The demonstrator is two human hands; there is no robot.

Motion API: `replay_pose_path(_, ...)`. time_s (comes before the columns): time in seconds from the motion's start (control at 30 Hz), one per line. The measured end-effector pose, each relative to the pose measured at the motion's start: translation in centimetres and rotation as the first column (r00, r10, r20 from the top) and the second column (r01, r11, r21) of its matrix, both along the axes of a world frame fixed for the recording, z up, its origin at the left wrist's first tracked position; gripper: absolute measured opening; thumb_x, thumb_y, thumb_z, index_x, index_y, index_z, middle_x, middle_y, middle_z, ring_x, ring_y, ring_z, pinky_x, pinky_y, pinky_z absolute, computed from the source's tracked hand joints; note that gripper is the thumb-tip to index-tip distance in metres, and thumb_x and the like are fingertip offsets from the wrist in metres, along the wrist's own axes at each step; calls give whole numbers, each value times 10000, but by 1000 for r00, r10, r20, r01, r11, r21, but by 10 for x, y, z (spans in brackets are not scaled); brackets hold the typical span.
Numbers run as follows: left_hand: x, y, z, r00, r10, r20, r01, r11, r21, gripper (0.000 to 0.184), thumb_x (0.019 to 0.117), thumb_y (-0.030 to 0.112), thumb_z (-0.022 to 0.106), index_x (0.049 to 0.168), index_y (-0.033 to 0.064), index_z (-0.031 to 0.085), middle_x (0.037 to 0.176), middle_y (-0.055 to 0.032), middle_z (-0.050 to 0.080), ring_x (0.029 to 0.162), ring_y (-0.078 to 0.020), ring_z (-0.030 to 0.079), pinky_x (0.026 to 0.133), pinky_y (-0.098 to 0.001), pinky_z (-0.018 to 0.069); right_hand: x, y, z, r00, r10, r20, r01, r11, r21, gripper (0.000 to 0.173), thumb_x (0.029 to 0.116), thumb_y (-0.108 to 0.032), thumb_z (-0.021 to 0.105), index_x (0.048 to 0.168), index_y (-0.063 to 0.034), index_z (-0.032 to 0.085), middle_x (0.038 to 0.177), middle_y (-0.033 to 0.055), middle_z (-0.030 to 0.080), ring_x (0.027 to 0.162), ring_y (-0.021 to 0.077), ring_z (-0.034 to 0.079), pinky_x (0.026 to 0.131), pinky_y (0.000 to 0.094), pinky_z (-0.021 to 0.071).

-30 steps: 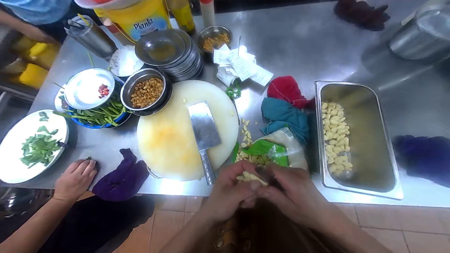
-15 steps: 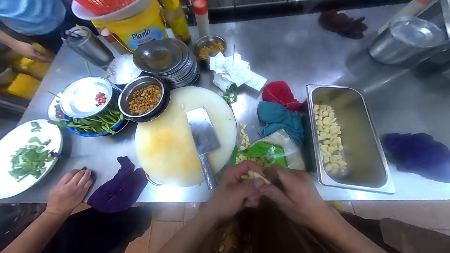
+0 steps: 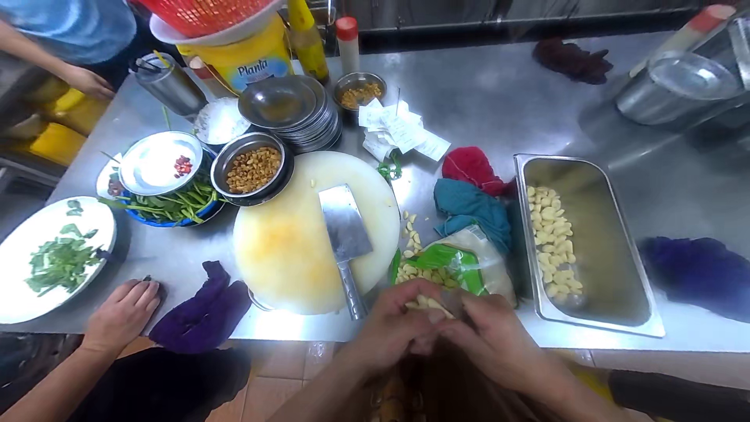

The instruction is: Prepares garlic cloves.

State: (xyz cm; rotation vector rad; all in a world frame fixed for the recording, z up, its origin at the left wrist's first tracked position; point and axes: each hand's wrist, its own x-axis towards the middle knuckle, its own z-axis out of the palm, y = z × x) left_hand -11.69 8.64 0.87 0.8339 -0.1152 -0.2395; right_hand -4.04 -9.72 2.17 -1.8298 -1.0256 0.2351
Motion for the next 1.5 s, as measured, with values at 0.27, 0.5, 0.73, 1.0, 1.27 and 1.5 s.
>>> replay_pose_path(0.27, -1, -3, 5, 999, 3, 35, -2, 1000, -11, 129, 1026, 231, 613, 1136, 171, 646, 728, 93, 585, 593, 21, 519, 536, -154, 431, -2, -2, 3, 979, -85, 187, 86, 996, 2, 559, 1033, -596, 453, 877, -70, 561, 624, 7, 510, 534, 23, 513, 488, 161, 437)
replay_pose_path(0.5, -5, -7, 7, 999, 28, 26, -29, 999, 45, 129, 1025, 207, 591, 1142, 175, 635, 707, 109, 578, 576, 20, 524, 529, -156, 443, -5, -4, 4, 967, -88, 241, 98, 995, -30, 571, 1043, -601, 418, 875, -74, 562, 611, 14, 511, 518, 48, 517, 473, 182, 441)
replay_pose_path(0.73, -11, -17, 11, 989, 116, -87, -118, 993, -22, 143, 1022, 161, 546, 1138, 150, 630, 671, 106, 562, 544, 13, 518, 511, -161, 442, -8, 3, 1, 897, -140, 419, 184, 981, -66, 552, 1094, -520, 355, 861, -77, 587, 602, 30, 529, 504, 104, 540, 449, 235, 447)
replay_pose_path(1.0, 7, -17, 3, 605, 563, -564, -666, 745, 30, 196, 1096, 146, 413, 1071, 59, 588, 694, -3, 537, 501, -45, 477, 480, -173, 448, 22, 8, -2, 968, -218, 122, 228, 970, -83, 430, 1049, -460, 512, 816, -142, 685, 630, -73, 554, 526, 8, 509, 463, 207, 443)
replay_pose_path(1.27, 13, -10, 0, 658, 427, -620, -600, 795, -90, 361, 1128, 293, 321, 961, 68, 550, 687, -16, 543, 494, -62, 493, 462, -179, 452, 82, 41, -13, 989, -143, -37, 79, 722, -688, 172, 972, -271, 700, 934, -104, 713, 805, 69, 671, 751, 247, 662, 674, 484, 552)
replay_pose_path(1.5, 14, -20, 1, 785, 294, -545, -247, 956, 160, 353, 1120, 255, 373, 976, 40, 613, 695, -6, 599, 499, -37, 494, 455, -176, 424, 25, 2, 2, 938, -130, -322, 80, 983, -166, 380, 876, -435, 790, 1194, -240, 719, 764, -107, 662, 637, 1, 606, 578, 207, 541)
